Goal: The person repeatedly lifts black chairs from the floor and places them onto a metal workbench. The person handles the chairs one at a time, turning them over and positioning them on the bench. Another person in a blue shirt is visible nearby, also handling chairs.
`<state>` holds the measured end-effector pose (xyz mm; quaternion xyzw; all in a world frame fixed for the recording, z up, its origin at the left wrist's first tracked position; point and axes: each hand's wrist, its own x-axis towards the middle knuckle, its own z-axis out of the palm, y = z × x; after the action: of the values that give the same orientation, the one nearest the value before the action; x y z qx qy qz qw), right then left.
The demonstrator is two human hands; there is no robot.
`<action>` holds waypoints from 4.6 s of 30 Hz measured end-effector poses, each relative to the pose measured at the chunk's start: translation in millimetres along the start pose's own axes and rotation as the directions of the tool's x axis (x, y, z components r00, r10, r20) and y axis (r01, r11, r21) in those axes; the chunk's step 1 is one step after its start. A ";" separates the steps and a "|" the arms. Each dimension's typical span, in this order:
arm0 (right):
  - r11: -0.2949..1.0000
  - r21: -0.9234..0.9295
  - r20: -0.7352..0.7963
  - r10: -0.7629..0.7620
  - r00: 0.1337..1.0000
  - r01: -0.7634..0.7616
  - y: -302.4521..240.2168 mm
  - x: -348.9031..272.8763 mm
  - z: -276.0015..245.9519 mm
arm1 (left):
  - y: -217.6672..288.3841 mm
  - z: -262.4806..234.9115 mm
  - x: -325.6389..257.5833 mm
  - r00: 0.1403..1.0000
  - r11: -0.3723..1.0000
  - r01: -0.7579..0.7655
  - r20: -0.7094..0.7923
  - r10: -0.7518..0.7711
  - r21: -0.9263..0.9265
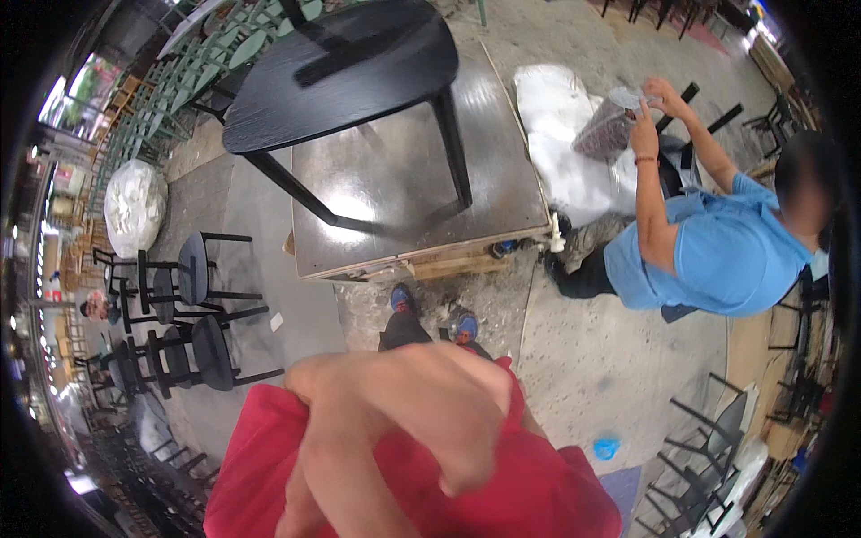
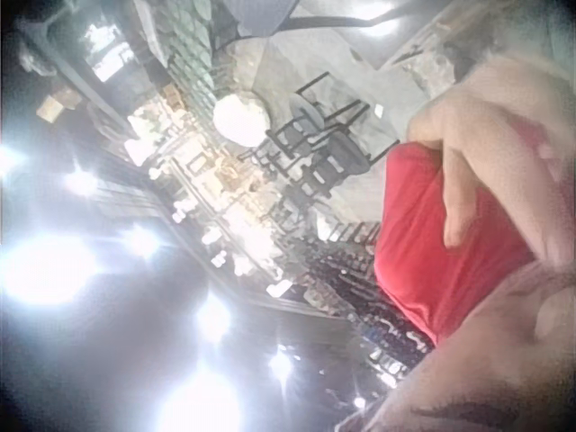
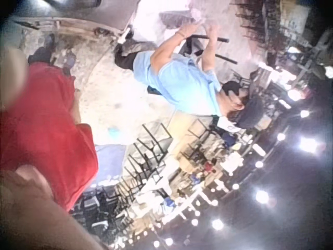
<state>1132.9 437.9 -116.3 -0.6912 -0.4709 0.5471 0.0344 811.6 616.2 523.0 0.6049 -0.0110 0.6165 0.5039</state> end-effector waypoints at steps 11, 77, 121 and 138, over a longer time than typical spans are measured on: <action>0.561 0.560 -0.297 -0.550 0.780 0.609 -471.8 6.0 -119.0 | 30.5 -201.0 -142.8 0.304 0.599 0.630 -0.867 0.394 0.494; 0.670 0.095 -0.443 -0.634 0.634 0.736 -602.0 42.0 -102.5 | 92.8 -394.2 -163.8 0.220 0.578 0.649 -0.849 0.480 0.495; 0.738 0.274 -0.271 -0.557 0.785 0.617 -527.7 63.7 -110.1 | 72.7 -394.4 -170.1 0.219 0.609 0.553 -0.805 0.552 0.568; 0.989 -0.048 -0.225 -0.144 0.964 0.137 -211.1 33.0 -69.2 | 91.2 -365.6 -147.0 0.090 0.643 0.705 -0.937 0.336 0.299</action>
<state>1056.6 609.9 6.3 -0.7145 -0.5204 0.4530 0.1159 449.8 709.8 368.1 0.1724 0.6580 0.7123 0.1731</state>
